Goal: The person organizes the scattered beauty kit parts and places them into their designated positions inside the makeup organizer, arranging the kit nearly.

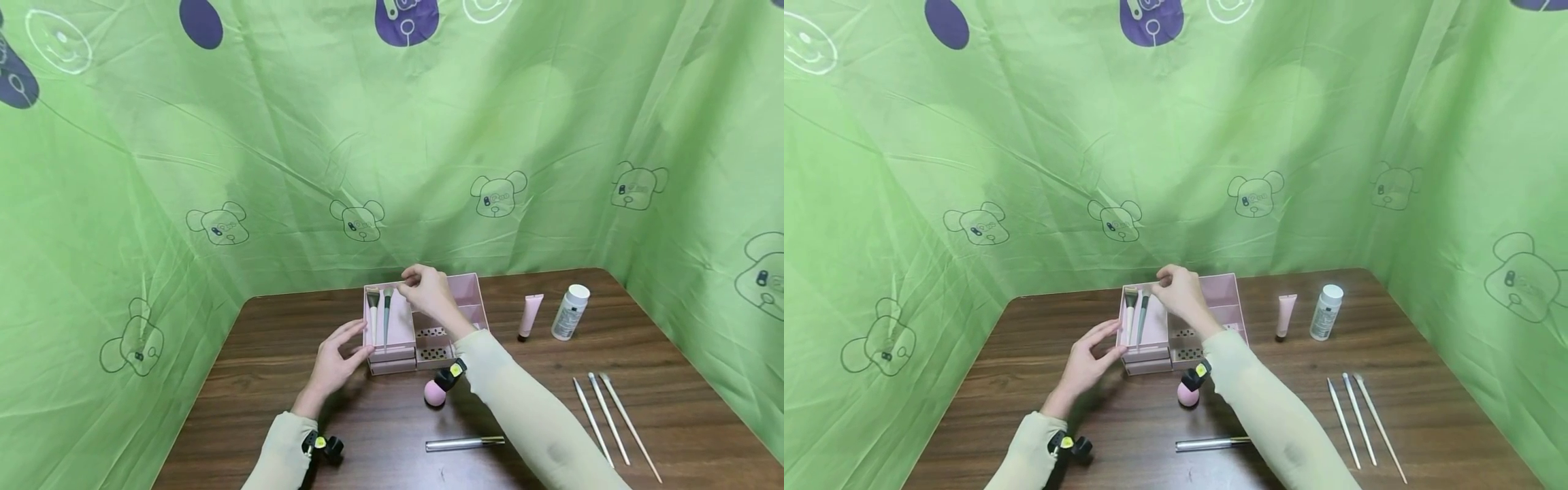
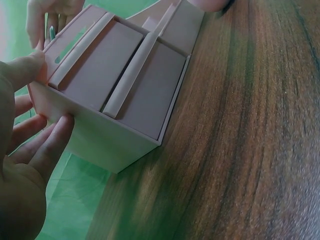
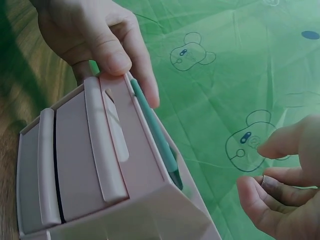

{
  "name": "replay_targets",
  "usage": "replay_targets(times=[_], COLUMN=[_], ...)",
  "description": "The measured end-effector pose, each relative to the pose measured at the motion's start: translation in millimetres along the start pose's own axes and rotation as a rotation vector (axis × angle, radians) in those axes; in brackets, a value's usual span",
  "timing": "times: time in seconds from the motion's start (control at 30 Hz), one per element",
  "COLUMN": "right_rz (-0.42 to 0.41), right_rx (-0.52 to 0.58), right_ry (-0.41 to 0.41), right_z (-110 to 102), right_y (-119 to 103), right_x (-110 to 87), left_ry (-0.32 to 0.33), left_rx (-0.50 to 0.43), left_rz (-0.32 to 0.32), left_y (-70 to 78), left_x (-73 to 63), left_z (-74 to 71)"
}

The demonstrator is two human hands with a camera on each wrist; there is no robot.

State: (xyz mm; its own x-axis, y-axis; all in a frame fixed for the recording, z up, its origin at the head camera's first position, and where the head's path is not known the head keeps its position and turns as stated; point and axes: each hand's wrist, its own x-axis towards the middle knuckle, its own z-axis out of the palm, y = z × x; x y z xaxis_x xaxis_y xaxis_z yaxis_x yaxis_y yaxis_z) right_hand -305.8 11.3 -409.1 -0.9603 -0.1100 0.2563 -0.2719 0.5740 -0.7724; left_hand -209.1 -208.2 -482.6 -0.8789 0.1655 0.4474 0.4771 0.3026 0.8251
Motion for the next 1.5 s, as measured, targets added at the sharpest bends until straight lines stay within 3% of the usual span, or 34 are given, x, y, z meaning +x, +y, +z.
replay_targets(times=[0.63, 1.07, 1.5], right_rz=[-0.095, -0.102, -0.113], right_rx=[-0.024, -0.024, -0.106], right_ry=[0.041, 0.074, 0.126], right_z=[-50, -75, -94], right_y=[15, 35, 57], right_x=[-32.7, -55.9, -69.7], left_ry=[0.012, 0.014, 0.009], left_rx=[-0.008, -0.025, -0.021], left_rz=[0.022, 0.043, 0.022], left_y=[-3.4, -4.4, -5.3], left_x=[-0.9, -1.3, -1.6], left_z=[0.9, 1.5, 0.1])
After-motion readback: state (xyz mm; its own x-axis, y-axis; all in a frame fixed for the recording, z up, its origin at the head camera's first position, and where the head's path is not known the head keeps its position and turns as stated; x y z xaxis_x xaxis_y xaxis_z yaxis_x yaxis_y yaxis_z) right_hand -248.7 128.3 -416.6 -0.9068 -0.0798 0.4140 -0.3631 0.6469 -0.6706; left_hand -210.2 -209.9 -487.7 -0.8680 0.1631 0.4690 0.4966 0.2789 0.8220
